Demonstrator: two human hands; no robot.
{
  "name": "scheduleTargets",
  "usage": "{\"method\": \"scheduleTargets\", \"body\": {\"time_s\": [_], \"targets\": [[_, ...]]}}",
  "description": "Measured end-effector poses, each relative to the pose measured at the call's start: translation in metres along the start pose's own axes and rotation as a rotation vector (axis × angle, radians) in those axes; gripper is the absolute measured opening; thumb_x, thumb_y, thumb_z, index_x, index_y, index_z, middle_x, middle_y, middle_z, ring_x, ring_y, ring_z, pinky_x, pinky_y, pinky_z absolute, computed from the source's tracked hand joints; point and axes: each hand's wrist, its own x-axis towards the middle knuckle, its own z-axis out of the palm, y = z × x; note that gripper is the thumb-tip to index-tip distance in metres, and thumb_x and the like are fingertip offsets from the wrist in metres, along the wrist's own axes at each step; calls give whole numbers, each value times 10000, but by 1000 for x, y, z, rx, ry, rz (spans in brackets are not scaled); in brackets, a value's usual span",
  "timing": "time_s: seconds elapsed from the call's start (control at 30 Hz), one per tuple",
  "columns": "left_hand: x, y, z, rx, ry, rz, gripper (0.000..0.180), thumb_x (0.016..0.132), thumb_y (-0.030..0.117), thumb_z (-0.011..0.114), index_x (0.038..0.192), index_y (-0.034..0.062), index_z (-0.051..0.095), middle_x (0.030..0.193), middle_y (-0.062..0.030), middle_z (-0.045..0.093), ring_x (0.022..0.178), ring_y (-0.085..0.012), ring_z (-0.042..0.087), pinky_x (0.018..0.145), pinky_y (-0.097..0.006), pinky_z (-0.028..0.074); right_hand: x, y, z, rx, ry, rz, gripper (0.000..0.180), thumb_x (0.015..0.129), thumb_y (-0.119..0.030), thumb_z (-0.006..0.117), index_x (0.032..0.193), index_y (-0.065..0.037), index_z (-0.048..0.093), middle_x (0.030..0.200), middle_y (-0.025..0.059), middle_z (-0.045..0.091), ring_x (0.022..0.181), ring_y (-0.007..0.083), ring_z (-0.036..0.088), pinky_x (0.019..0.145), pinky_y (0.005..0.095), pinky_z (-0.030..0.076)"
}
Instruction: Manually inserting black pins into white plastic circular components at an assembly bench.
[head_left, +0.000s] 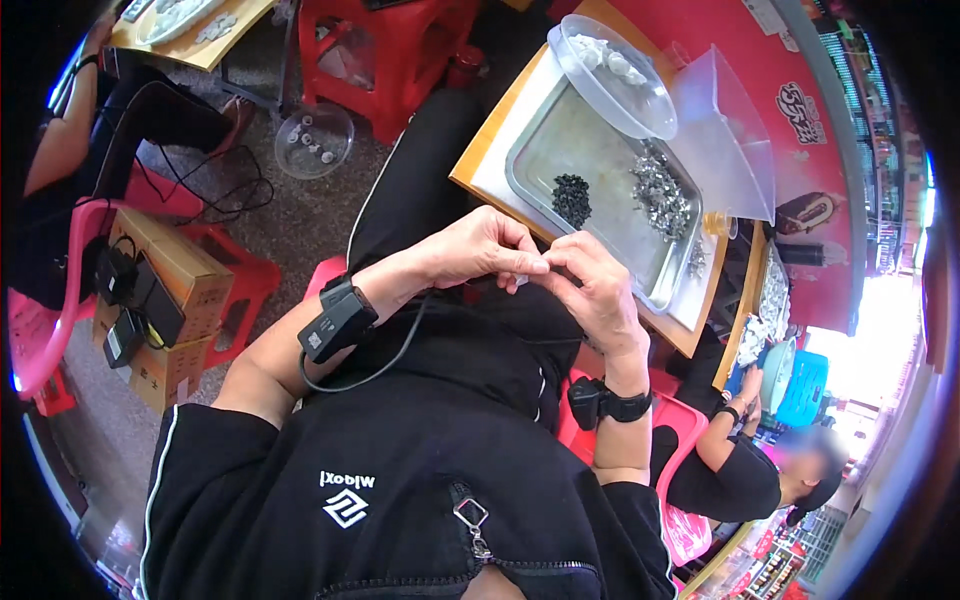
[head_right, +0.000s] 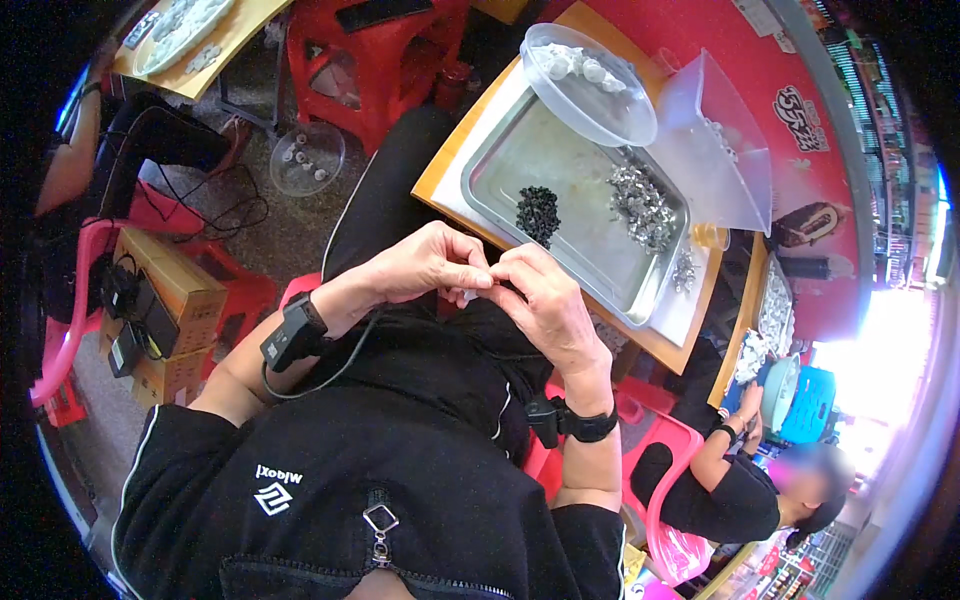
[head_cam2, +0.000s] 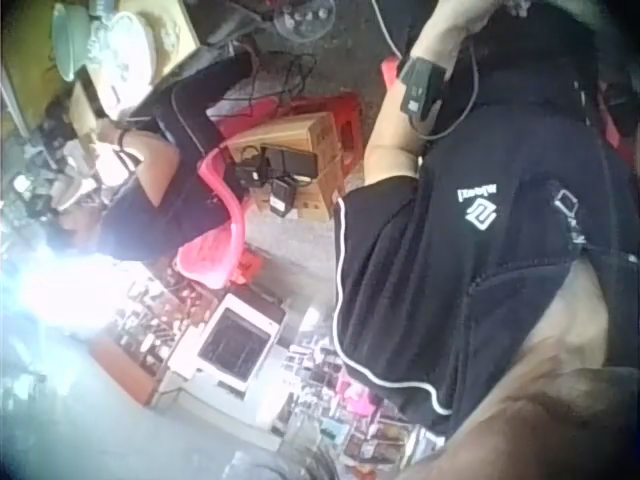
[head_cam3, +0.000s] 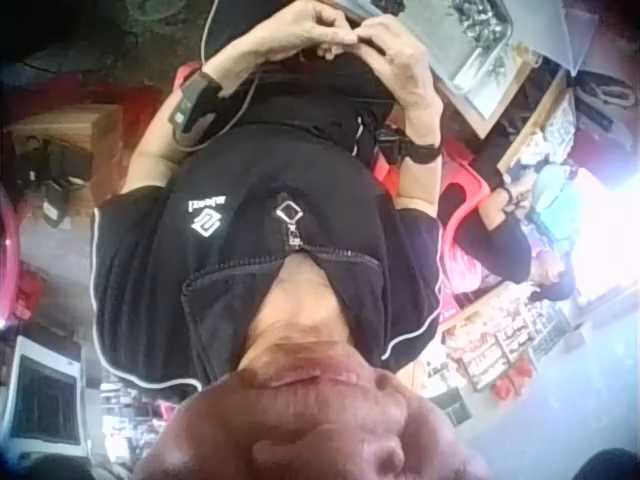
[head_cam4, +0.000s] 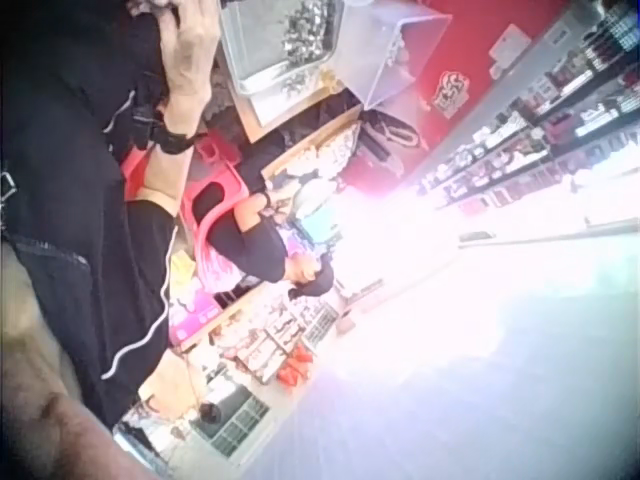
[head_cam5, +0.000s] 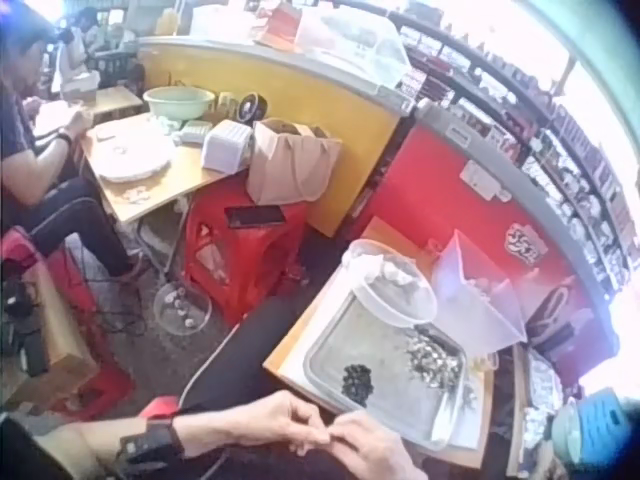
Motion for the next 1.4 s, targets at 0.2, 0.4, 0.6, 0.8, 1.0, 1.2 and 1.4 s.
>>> {"method": "scheduleTargets", "body": {"time_s": [0.2, 0.4, 0.6, 0.8, 1.0, 1.2, 1.4], "targets": [[7, 1, 17, 141, -30, -8, 257, 869, 267, 641, 960, 27, 646, 679, -17, 618, 604, -63, 583, 544, -181, 451, -15, 4, -15, 50, 14, 47, 138, 750, -52, 699, 869, -24, 636, 824, 78, 602, 737, 197, 603, 633, 296, 481], [9, -8, 2, -66, 113, -84, 382, 967, 302, 470, 1183, -6, 538, 885, -43, 615, 739, -77, 609, 667, -192, 501, -9, 41, -104, 353, -220, 514, 59, 794, -37, 669, 840, -4, 653, 731, -3, 630, 657, 50, 563, 595, 197, 448], [13, -9, -5, -100, 142, -90, 397, 962, 340, 466, 1132, -3, 567, 877, -39, 627, 732, -84, 615, 679, -202, 501, 18, 136, -247, 482, 597, 435, 176, 852, -129, 637, 979, -8, 646, 818, 26, 646, 638, 59, 548, 584, 192, 424], [10, -10, -15, -260, 83, -52, 367, 960, 293, 482, 1134, -19, 567, 909, -68, 636, 759, -119, 628, 702, -227, 514, 84, 123, -192, 27, 563, 441, 349, 836, -252, 654, 1074, 3, 635, 869, 72, 674, 716, 112, 614, 673, 253, 476], [7, 6, -27, -410, 62, -3, 381, 963, 282, 468, 1136, -44, 561, 938, -93, 639, 789, -143, 633, 711, -238, 517, 137, 89, -95, -171, 102, 286, 301, 828, -218, 653, 1067, -36, 645, 912, 111, 684, 796, 184, 653, 731, 266, 493], [6, 9, -41, -467, 82, 78, 402, 955, 314, 478, 1129, -38, 568, 910, -98, 645, 774, -162, 629, 709, -255, 519, 103, 108, -36, -537, 142, 140, 188, 809, -142, 623, 952, -25, 659, 873, 124, 682, 802, 288, 649, 720, 345, 512], [13, 3, -44, -519, 112, 28, 400, 959, 324, 468, 1100, -34, 579, 884, -91, 636, 778, -168, 630, 699, -253, 517, 82, 117, -28, -646, 338, -39, 172, 785, -30, 550, 939, -35, 626, 864, 113, 676, 798, 235, 654, 725, 339, 491]]}}
